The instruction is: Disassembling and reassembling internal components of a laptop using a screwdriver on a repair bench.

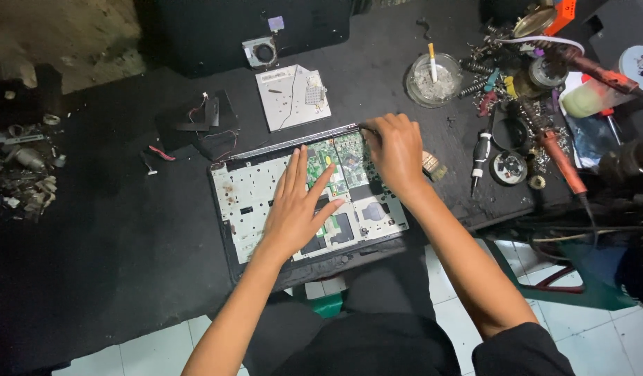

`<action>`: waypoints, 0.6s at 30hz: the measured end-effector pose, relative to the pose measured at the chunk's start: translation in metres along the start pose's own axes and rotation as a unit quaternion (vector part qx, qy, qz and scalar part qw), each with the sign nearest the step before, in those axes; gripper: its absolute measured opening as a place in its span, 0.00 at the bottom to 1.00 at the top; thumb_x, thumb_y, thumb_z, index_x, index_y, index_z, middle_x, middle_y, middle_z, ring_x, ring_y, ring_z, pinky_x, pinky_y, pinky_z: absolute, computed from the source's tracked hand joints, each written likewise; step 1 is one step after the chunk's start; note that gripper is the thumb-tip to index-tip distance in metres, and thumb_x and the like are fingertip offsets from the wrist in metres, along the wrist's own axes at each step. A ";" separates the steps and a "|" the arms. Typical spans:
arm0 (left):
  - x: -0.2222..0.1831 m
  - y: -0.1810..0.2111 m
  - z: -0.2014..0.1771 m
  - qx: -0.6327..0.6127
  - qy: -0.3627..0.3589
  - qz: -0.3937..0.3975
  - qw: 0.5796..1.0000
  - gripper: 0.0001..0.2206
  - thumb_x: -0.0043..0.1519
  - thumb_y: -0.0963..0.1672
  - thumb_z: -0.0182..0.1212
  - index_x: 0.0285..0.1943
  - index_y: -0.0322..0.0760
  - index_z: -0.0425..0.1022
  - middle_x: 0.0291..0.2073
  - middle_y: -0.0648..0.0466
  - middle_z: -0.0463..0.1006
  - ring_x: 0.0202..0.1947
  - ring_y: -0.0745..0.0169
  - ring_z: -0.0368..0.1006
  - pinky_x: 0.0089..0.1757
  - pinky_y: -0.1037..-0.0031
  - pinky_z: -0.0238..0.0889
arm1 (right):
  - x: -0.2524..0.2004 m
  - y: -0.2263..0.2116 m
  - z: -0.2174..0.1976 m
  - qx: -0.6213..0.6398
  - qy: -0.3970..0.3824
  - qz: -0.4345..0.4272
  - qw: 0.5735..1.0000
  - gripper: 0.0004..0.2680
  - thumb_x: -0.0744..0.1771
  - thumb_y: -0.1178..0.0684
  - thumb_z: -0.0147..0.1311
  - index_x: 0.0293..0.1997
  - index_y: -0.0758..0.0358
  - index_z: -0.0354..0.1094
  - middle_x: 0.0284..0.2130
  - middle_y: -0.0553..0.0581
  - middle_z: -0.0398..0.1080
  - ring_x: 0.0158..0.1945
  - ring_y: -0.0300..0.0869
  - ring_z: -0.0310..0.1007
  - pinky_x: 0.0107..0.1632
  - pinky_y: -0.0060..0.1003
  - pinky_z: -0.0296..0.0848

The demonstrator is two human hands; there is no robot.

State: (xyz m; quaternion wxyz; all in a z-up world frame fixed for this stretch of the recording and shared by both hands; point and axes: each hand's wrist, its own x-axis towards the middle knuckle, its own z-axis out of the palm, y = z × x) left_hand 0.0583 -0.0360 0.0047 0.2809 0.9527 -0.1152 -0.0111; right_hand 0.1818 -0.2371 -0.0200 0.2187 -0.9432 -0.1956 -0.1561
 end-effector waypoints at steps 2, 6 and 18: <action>0.001 0.000 -0.001 0.000 0.002 0.004 1.000 0.28 0.67 0.55 0.53 0.75 0.47 0.61 0.77 0.33 0.42 0.77 0.37 0.34 0.68 0.49 0.36 | -0.003 0.015 0.018 -0.002 0.005 -0.002 1.000 0.02 0.67 0.57 0.63 0.41 0.57 0.78 0.28 0.50 0.70 0.37 0.44 0.70 0.43 0.38 0.64; 0.000 0.000 -0.001 -0.005 -0.002 0.001 1.000 0.28 0.67 0.55 0.53 0.76 0.47 0.61 0.77 0.32 0.41 0.77 0.36 0.34 0.68 0.48 0.36 | -0.005 0.012 0.019 0.002 0.025 -0.001 1.000 0.02 0.66 0.57 0.64 0.40 0.58 0.78 0.28 0.52 0.70 0.37 0.46 0.70 0.42 0.40 0.65; -0.001 0.003 -0.001 -0.016 -0.001 0.001 1.000 0.27 0.68 0.54 0.53 0.76 0.46 0.61 0.77 0.32 0.41 0.77 0.37 0.33 0.67 0.49 0.34 | -0.001 0.012 0.020 -0.102 0.040 -0.030 0.994 0.04 0.64 0.52 0.65 0.33 0.54 0.74 0.26 0.49 0.68 0.32 0.45 0.69 0.36 0.39 0.63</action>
